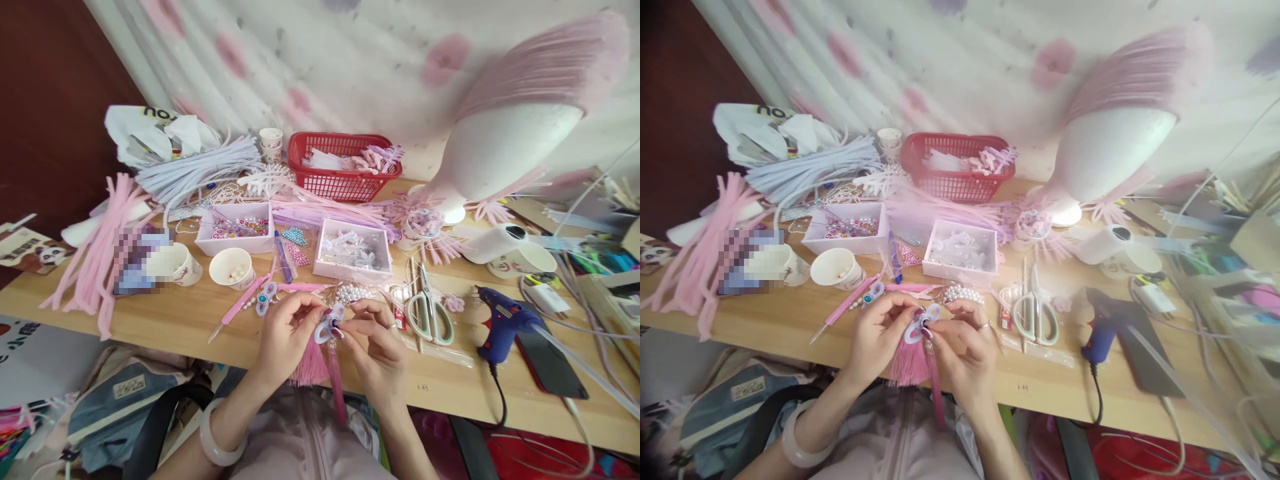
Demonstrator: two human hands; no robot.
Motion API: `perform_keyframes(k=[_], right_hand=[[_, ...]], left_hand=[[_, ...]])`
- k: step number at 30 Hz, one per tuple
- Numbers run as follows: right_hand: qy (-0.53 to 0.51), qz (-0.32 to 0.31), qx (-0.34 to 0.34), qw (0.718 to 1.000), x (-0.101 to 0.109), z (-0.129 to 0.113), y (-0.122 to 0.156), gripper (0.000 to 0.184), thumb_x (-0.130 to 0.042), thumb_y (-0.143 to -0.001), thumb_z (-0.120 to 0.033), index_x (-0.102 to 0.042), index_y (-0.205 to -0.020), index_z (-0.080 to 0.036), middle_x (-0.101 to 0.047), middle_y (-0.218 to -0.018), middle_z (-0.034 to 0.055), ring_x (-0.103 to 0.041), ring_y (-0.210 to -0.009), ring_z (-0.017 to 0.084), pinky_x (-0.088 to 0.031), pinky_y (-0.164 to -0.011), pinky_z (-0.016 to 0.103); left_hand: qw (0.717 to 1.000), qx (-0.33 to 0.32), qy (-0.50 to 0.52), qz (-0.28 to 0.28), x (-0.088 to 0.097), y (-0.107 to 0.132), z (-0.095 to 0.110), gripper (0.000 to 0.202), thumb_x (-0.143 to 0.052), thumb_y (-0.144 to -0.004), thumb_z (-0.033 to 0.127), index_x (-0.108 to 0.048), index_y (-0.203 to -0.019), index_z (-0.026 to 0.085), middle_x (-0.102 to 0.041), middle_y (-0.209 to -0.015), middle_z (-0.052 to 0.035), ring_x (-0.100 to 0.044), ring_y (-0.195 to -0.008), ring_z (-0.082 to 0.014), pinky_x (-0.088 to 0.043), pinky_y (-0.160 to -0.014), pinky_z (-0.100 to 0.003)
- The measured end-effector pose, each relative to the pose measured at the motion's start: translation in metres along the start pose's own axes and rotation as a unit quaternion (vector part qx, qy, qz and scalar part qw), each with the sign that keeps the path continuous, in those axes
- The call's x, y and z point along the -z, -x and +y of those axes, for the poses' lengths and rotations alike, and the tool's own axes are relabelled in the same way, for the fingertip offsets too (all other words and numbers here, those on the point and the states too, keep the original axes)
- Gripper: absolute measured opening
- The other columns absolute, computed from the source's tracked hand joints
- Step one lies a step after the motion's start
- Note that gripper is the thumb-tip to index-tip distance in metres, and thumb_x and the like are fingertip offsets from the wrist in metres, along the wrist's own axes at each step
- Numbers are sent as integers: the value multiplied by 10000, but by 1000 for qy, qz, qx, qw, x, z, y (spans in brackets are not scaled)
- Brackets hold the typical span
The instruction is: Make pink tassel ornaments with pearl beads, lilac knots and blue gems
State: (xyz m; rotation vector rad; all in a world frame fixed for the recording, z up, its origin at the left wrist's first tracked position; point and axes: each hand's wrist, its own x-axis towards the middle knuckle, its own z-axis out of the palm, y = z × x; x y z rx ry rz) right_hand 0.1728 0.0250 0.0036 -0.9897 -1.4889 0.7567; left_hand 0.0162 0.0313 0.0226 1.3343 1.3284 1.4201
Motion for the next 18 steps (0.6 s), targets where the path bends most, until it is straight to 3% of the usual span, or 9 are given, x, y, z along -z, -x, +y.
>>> perform_keyframes(k=[8,18], right_hand=[[-66,56,-23,996,-2,1,1,287,-716,-850,-114,-808,-959,-363,-627,-1070,53,-606,-1006,219,-535,-822,372],[-121,66,-80,987,-5,13,-6,238,-706,-887,-181,-799,-966,-386,-647,-1089,24,-602,-1055,208,-498,-893,383]], left_hand=[[991,-99,-90,19,-6,4,16,121,-631,-897,119,-697,-839,203,-756,-803,-14,-710,-750,-133,-562,-684,-180],[982,-139,-125,26,-15,-10,25,124,-647,-891,85,-678,-823,184,-754,-778,-16,-706,-731,-124,-545,-713,-180]])
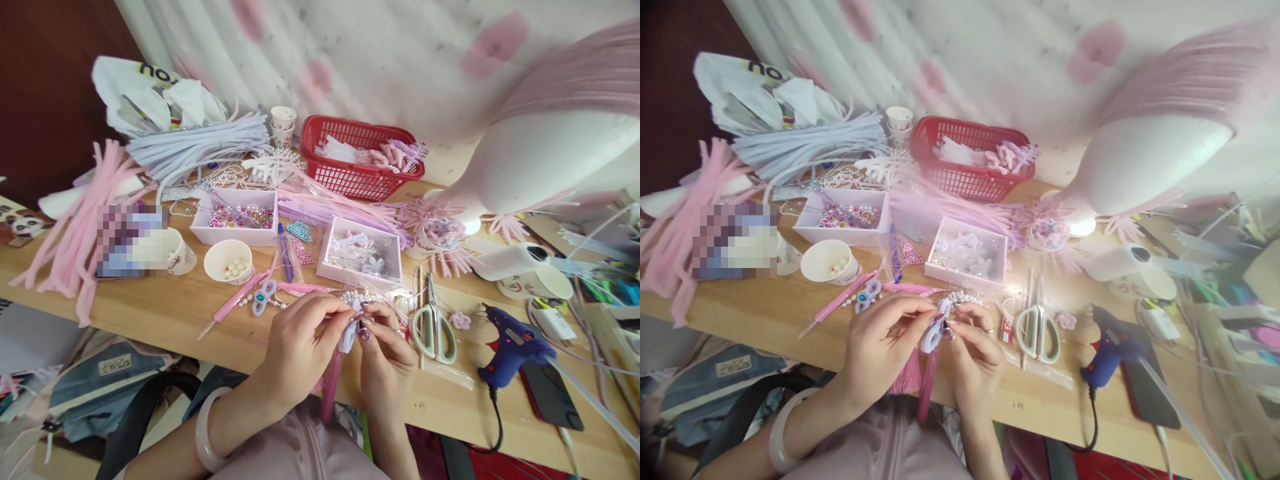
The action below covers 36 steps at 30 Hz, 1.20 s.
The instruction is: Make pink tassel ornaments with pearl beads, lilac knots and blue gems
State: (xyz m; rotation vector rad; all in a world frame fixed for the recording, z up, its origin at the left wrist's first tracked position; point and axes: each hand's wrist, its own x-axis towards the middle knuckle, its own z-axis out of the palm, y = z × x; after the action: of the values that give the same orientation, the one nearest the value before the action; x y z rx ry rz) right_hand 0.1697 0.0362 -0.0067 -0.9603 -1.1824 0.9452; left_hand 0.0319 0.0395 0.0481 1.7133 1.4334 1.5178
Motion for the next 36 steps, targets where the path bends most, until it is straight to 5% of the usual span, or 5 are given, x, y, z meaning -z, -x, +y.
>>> perform_keyframes(k=[12,22,36], right_hand=[[-21,-10,-27,999,-3,8,-2,243,-718,-880,-167,-794,-984,-373,-658,-1078,14,-619,-1039,189,-505,-883,360],[72,31,28,997,0,1,-3,301,-660,-911,-143,-779,-1043,-387,-606,-1203,14,-532,-1196,211,-432,-981,390],[58,28,-15,998,-10,-1,0,294,-698,-886,-138,-791,-997,-394,-643,-1181,-18,-587,-1149,176,-452,-981,353]], left_hand=[[999,39,22,17,-7,-3,-10,133,-622,-899,94,-686,-819,179,-738,-772,-17,-692,-733,-127,-544,-684,-185],[965,183,186,10,-16,-1,-25,67,-670,-864,147,-704,-813,174,-740,-766,7,-710,-691,-89,-559,-647,-115],[992,38,64,104,-26,13,-21,134,-664,-873,63,-683,-877,195,-724,-825,22,-691,-785,-76,-540,-734,-116]])
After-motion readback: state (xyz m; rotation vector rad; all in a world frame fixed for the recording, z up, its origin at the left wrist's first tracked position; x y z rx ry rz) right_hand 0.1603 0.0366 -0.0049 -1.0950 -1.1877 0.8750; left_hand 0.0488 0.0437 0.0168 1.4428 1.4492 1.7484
